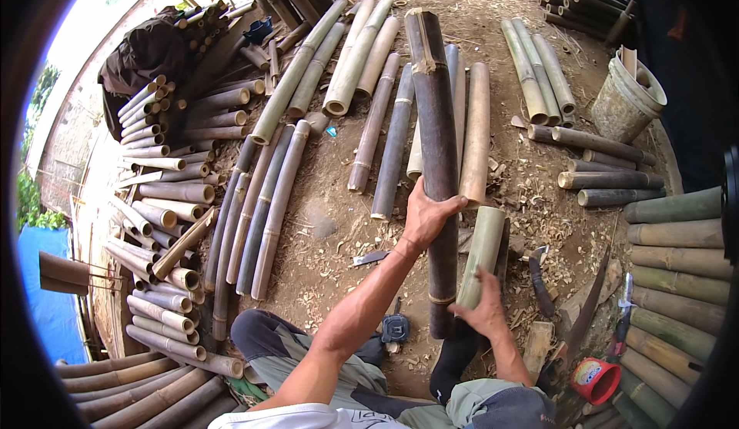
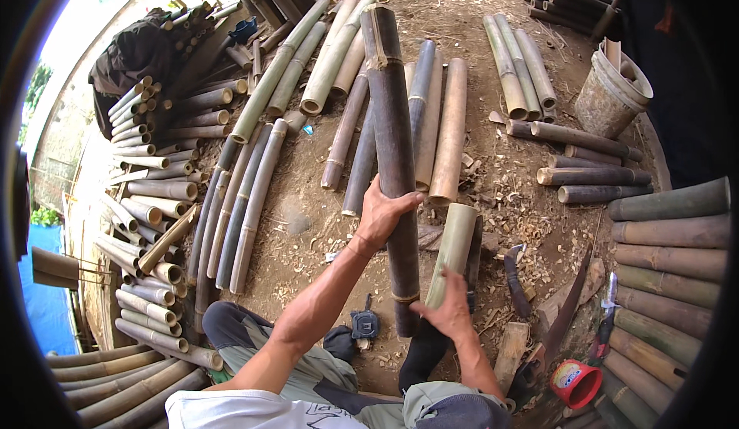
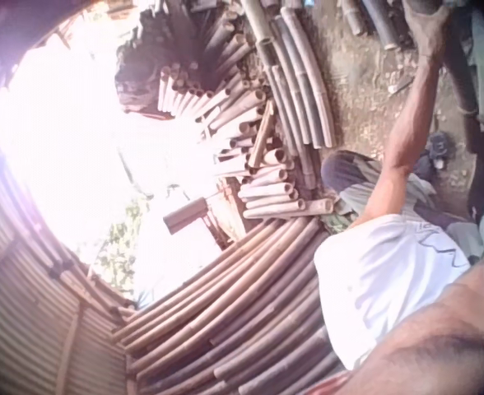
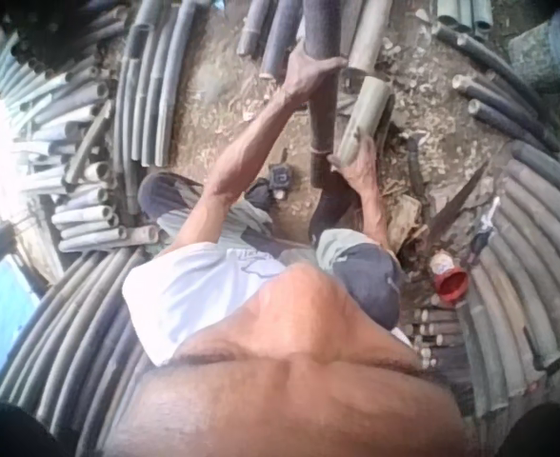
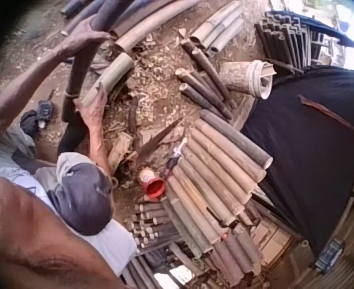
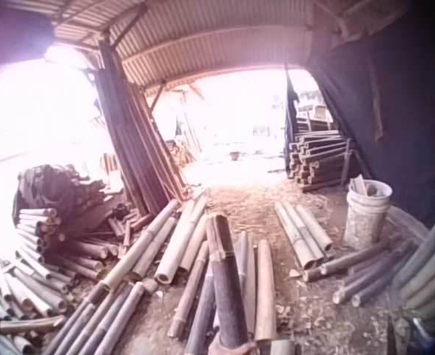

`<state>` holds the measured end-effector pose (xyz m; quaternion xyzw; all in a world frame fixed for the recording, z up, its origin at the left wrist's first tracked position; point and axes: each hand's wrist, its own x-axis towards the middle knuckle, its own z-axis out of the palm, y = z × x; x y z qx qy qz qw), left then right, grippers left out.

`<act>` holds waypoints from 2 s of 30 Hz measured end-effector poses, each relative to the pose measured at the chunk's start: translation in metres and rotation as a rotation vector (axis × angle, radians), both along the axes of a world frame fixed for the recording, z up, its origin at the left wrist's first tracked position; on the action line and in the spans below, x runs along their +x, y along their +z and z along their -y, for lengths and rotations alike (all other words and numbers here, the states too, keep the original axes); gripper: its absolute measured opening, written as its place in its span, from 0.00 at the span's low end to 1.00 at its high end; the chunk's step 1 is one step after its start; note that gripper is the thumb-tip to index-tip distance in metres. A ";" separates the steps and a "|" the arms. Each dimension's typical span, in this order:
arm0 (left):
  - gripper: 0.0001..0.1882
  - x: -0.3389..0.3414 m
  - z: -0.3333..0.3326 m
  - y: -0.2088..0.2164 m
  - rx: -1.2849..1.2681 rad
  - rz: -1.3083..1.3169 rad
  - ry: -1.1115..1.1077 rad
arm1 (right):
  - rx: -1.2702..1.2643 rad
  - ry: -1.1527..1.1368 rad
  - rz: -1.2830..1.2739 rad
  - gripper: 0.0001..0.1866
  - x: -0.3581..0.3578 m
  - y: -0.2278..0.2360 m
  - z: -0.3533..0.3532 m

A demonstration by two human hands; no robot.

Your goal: The person selects bamboo poles from a pile, cuts them to size using a machete, and then uses a wooden mallet to drive a smaller bamboo piece into the hollow end of a larger pole. The person also uses a chisel to smooth the interior of the bamboo.

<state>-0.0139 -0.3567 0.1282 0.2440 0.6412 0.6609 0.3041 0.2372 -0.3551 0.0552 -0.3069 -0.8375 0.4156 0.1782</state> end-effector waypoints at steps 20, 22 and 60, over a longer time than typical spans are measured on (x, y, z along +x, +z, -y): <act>0.40 0.035 0.033 -0.019 -0.235 -0.253 0.078 | -0.322 -0.521 0.591 0.31 0.072 -0.088 -0.004; 0.39 0.033 0.030 -0.025 -0.164 -0.214 0.039 | -0.279 -0.522 0.529 0.31 0.086 -0.097 -0.007; 0.44 0.042 0.084 0.067 0.350 -0.136 -0.064 | -0.537 -0.678 -0.032 0.19 0.146 -0.024 -0.018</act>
